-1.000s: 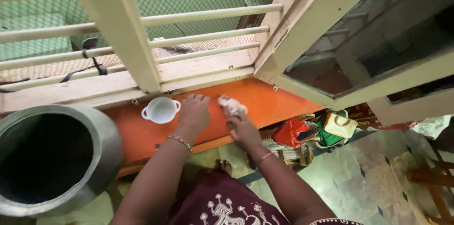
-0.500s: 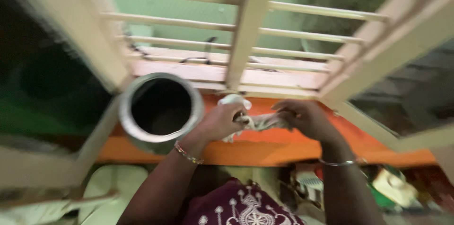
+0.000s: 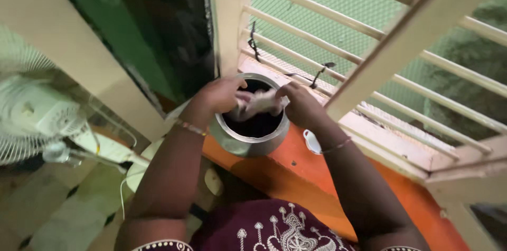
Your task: The person wipes a metal window grille with a cloth. They repeatedly dip the cloth into a metal pot of water and continue wiping the vertical and horizontal bars of the grille.
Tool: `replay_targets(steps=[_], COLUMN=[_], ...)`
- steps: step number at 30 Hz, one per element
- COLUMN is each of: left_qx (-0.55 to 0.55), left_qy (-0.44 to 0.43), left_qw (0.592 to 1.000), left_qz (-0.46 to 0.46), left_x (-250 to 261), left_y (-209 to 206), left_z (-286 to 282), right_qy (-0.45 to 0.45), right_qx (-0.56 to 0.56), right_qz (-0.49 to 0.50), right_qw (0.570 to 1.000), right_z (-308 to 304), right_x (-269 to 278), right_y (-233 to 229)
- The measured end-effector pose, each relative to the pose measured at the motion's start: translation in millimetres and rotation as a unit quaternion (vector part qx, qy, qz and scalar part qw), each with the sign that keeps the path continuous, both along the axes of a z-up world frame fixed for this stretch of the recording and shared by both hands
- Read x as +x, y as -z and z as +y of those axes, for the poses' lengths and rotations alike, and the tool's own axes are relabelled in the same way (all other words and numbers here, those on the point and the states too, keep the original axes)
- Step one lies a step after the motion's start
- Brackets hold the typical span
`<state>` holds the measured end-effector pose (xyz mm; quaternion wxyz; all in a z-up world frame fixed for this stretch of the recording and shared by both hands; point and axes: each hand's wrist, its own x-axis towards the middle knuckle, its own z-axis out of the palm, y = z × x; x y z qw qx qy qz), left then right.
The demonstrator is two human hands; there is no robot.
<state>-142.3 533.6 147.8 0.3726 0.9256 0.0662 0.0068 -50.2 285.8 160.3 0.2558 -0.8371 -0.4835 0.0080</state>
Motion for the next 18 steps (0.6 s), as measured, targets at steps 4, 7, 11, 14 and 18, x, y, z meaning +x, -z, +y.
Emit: replay_targets(steps=[4, 7, 11, 14, 18], left_qx=[0.190, 0.190, 0.210, 0.224, 0.219], left_qy=[0.003, 0.013, 0.026, 0.044, 0.058], left_qw=[0.966, 0.950, 0.936, 0.922, 0.911], left_qz=[0.178, 0.247, 0.281, 0.312, 0.345], left_x=[42.3, 78.1, 130.4, 136.8, 128.1], left_y=[58.2, 112.3, 177.3, 213.2, 230.4], left_z=[-28.7, -46.6, -66.0, -85.4, -104.7], right_qy=[-0.034, -0.077, -0.105, -0.137, -0.128], right_qx=[0.006, -0.011, 0.012, 0.018, 0.007], right_qz=[-0.056, -0.089, -0.066, -0.075, -0.071], right_qw=[0.998, 0.993, 0.992, 0.988, 0.989], right_z=[20.0, 26.7, 12.1, 10.1, 11.5], right_x=[20.7, 32.2, 41.4, 46.2, 46.2], right_y=[55.0, 87.0, 113.5, 115.2, 104.5])
